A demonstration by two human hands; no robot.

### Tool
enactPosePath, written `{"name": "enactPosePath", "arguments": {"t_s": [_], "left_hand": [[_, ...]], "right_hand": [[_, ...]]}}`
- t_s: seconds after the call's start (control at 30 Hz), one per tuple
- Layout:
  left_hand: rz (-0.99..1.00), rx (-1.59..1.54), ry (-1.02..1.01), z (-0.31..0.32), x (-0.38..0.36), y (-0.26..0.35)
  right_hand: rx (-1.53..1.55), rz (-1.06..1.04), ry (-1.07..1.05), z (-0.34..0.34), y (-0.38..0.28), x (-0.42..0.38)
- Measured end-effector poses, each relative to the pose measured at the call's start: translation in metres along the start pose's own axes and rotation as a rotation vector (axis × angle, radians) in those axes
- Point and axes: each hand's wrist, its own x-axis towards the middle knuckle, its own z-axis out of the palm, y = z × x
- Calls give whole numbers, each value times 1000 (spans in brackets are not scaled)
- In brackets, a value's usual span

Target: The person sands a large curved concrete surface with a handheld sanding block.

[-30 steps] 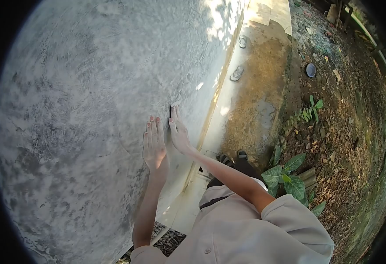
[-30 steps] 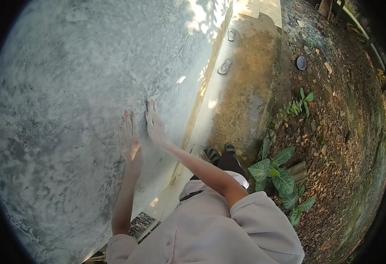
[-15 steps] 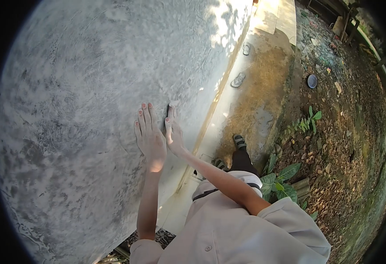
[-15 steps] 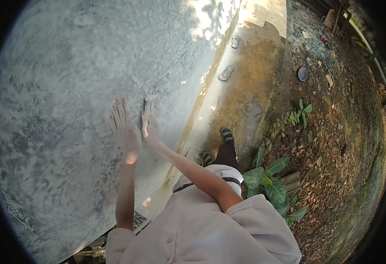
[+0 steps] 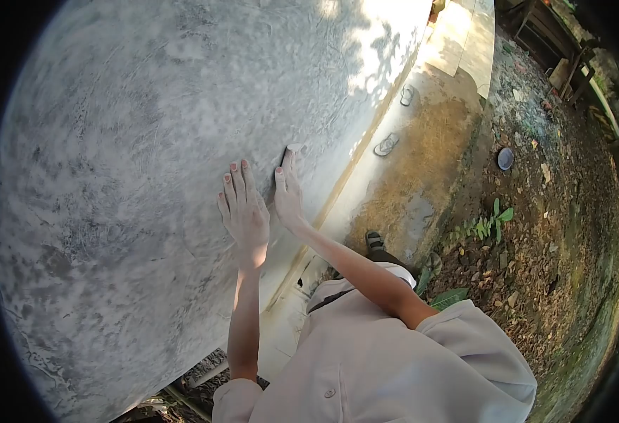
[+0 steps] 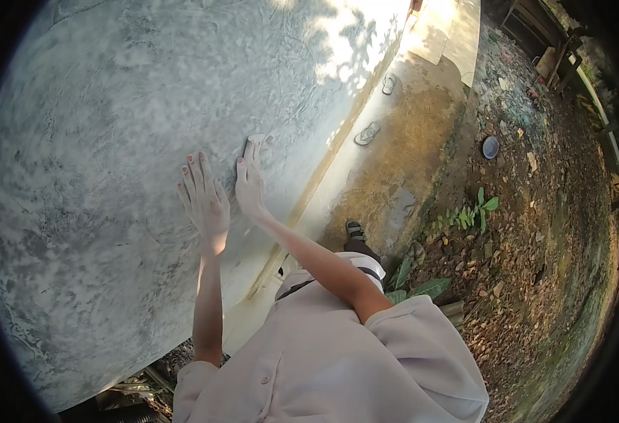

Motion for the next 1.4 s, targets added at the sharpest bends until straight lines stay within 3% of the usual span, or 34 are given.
{"name": "enactPosePath", "arguments": {"t_s": [0.1,0.23,0.33,0.5,0.57,0.67,0.77,0.8,0.83,1.03,1.17,1.23,1.3,1.4], "left_hand": [[-25,-21,7,2,6,5],[-22,-10,32,5,4,2],[-45,-20,15,11,3,4],[-67,23,37,26,2,9],[-73,54,67,27,4,11],[-107,-20,17,20,4,11],[-137,-84,42,23,3,14],[-140,-37,68,27,2,15],[-142,10,95,32,2,15],[-149,48,185,62,0,19],[-162,59,232,72,-7,19],[-258,-136,167,59,-9,20],[-300,-132,238,44,-7,17],[-365,-128,286,18,0,16]], "right_hand": [[-105,-23,-44,-8,14,8],[36,-35,147,-41,40,111],[48,56,233,-46,31,136],[34,10,-5,-22,2,29],[-164,-20,-121,-19,7,18],[-79,14,27,-43,6,78],[5,-34,145,-56,57,144],[69,49,158,-58,51,147],[132,134,171,-59,45,149],[-44,89,-15,-28,32,41],[6,87,92,-50,54,103],[37,102,112,-63,69,129],[-14,167,170,-65,80,148],[42,250,55,-59,14,94]]}}
